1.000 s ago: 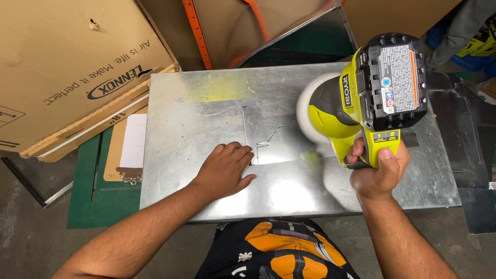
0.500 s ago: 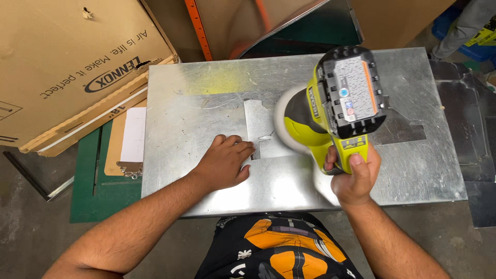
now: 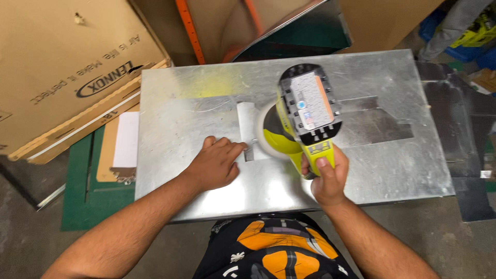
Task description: The person uses a cordless orbital sander to smooth a rectangular metal sheet on a workbench. They move the sander across the surface in overlapping passes, then lift a cutout metal piece to inspect the work and resume sanding.
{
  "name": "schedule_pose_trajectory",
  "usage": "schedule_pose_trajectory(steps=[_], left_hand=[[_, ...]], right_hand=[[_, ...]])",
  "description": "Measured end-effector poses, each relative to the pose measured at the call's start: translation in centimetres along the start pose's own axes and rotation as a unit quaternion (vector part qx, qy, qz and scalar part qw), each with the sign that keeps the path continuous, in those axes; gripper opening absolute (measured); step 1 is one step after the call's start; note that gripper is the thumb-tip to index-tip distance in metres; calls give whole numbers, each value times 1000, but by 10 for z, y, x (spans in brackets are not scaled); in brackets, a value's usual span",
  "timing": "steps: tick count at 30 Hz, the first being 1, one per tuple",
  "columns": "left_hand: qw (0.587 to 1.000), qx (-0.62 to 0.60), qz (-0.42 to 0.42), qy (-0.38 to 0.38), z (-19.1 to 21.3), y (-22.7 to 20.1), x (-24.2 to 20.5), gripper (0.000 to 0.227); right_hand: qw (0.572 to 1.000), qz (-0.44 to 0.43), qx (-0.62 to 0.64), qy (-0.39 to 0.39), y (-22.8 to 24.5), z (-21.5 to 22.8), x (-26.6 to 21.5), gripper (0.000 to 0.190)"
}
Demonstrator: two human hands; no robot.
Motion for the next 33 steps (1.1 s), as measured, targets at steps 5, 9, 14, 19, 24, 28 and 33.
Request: schedule_pose_trajectory(steps=[5, 9, 14, 19, 24, 28, 33], left_hand=[[999, 5, 8, 34, 2, -1, 0, 49], [999, 15, 21, 42, 8, -4, 2, 52], [998, -4, 31, 55, 10, -6, 2, 52], [999, 5, 34, 41, 10, -1, 1, 51], [997, -19, 34, 64, 8, -6, 1, 57], [998, -16, 26, 49, 15, -12, 1, 54], [999, -9, 17, 31, 15, -13, 1, 48]], right_hand=[[1000, -10, -6, -1, 5, -7, 0, 37], [999, -20, -28, 21, 8, -14, 4, 35], [997, -38, -48, 39, -3, -12, 4, 35], [996, -50, -53, 45, -17, -14, 6, 33], [995, -53, -70, 42, -16, -12, 8, 32], [996, -69, -56, 30, -20, -10, 7, 29], [995, -56, -76, 35, -19, -15, 9, 24]])
Point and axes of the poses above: each hand's wrist, its own x-axis towards the middle knuckle, its own z-axis out of the back of the hand, y = z × x, the point moved 7 cm from there along x, towards the middle knuckle, and after that the axes turned 9 degrees about -y, right-handed, at the moved point
